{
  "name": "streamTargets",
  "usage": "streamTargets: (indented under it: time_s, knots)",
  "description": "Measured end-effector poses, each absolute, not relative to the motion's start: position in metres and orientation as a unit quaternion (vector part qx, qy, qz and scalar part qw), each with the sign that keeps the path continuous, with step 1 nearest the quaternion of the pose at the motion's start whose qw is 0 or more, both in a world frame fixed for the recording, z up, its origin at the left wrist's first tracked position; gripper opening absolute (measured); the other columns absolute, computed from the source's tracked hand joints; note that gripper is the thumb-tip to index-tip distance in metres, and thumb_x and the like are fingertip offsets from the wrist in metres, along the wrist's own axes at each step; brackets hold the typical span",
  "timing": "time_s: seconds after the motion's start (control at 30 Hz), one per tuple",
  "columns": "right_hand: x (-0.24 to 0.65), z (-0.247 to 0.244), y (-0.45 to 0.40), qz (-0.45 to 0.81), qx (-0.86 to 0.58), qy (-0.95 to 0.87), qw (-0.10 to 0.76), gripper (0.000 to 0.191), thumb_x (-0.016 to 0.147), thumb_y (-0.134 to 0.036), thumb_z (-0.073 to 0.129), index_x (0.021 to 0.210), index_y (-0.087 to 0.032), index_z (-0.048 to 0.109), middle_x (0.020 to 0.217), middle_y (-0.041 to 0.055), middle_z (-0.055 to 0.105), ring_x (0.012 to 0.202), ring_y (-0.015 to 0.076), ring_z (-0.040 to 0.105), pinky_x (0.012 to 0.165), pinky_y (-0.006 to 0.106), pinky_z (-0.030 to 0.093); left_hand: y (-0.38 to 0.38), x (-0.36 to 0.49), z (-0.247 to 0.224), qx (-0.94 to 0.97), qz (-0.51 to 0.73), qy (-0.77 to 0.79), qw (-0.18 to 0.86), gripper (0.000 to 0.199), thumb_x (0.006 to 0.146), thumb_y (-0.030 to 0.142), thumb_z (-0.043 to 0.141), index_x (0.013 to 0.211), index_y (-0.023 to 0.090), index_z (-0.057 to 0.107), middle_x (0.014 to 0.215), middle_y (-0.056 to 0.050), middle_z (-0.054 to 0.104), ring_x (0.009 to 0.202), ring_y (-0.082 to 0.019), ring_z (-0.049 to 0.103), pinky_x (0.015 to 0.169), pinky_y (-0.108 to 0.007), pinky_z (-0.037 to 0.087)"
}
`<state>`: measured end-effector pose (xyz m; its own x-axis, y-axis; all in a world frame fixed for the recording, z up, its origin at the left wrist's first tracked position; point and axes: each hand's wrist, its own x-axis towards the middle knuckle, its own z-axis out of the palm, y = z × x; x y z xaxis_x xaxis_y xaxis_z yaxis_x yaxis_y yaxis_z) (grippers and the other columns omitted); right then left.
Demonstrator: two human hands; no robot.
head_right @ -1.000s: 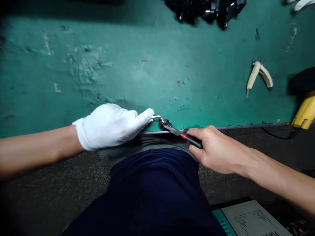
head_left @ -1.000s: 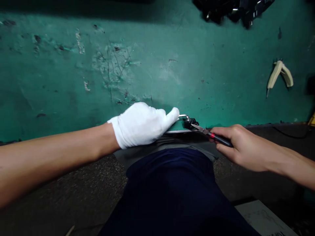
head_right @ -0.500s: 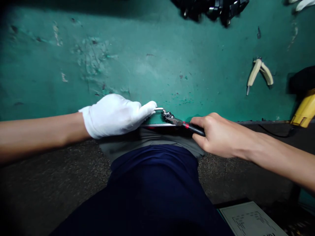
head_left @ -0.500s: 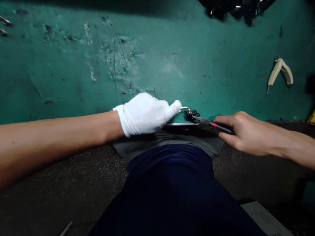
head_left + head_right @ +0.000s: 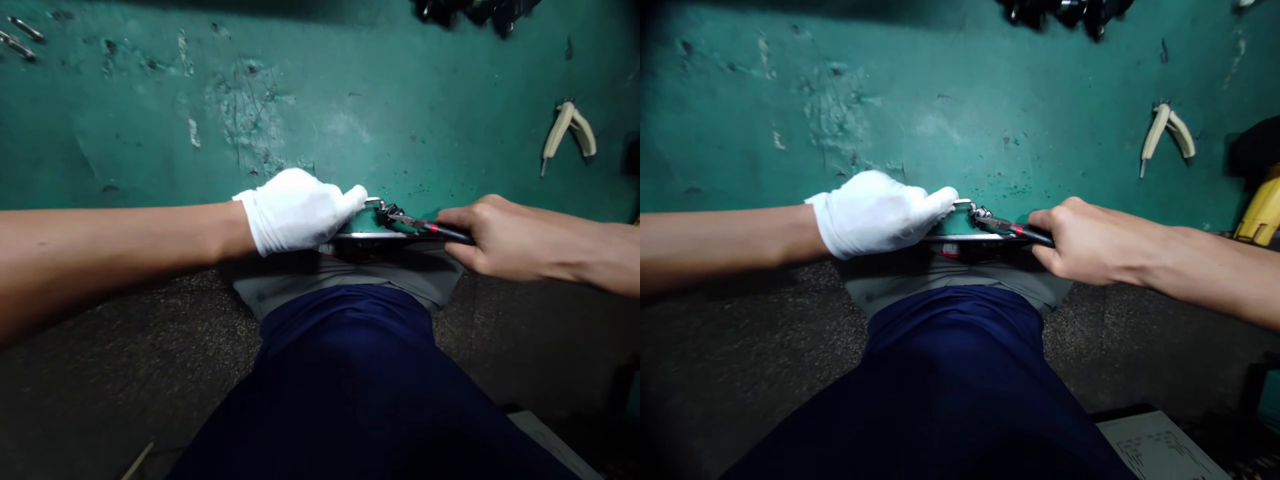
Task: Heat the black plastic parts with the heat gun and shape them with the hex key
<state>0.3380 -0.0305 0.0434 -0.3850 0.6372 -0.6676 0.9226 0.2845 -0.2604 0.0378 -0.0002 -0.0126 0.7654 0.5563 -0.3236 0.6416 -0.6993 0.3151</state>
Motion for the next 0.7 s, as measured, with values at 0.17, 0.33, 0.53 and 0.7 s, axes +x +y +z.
streamTargets:
  time_s: [0.17, 0.33, 0.53, 0.7]
  knots:
    - [0.340, 0.043, -0.024, -0.247, 0.473, 0.815, 0.227, 0.016, 0.080, -0.030, 0.069, 0.094, -0.023, 0.074, 0.046, -0.0051, 0.048, 0.033, 0.0086, 0.035, 0.041, 0.027, 0.017, -0.001, 0.039, -0.013, 0.913, -0.107, 0.336, 0.206, 0.042, 0.093, 0.029, 0.038, 0.129, 0.019, 0.056, 0.076, -0.008, 0.065, 0.077, -0.029, 0.067, 0.079, -0.042, 0.041]
    - [0.339, 0.044, -0.017, -0.202, 0.467, 0.818, 0.269, 0.020, 0.078, -0.033, 0.073, 0.094, -0.021, 0.076, 0.050, -0.0031, 0.056, 0.038, 0.0091, 0.040, 0.044, 0.029, 0.021, -0.002, 0.039, -0.015, 0.913, -0.097, 0.342, 0.200, 0.041, 0.095, 0.035, 0.039, 0.129, 0.017, 0.055, 0.078, -0.007, 0.065, 0.080, -0.028, 0.068, 0.082, -0.042, 0.040]
    - [0.334, 0.050, -0.012, -0.160, 0.438, 0.820, 0.331, 0.042, 0.091, -0.043, 0.050, 0.106, -0.012, 0.075, 0.063, 0.0032, 0.066, 0.049, 0.0113, 0.052, 0.051, 0.033, 0.025, -0.001, 0.041, -0.018, 0.922, -0.055, 0.340, 0.177, 0.038, 0.096, 0.038, 0.042, 0.122, 0.017, 0.060, 0.074, -0.006, 0.065, 0.071, -0.025, 0.067, 0.076, -0.038, 0.043]
    - [0.331, 0.055, -0.018, -0.252, 0.477, 0.805, 0.247, 0.023, 0.088, -0.031, 0.057, 0.102, -0.017, 0.070, 0.066, 0.0036, 0.064, 0.053, 0.0179, 0.054, 0.049, 0.030, 0.034, -0.005, 0.046, -0.016, 0.926, 0.010, 0.363, 0.100, 0.041, 0.104, 0.040, 0.033, 0.116, 0.017, 0.065, 0.075, -0.007, 0.071, 0.060, -0.020, 0.064, 0.062, -0.031, 0.044]
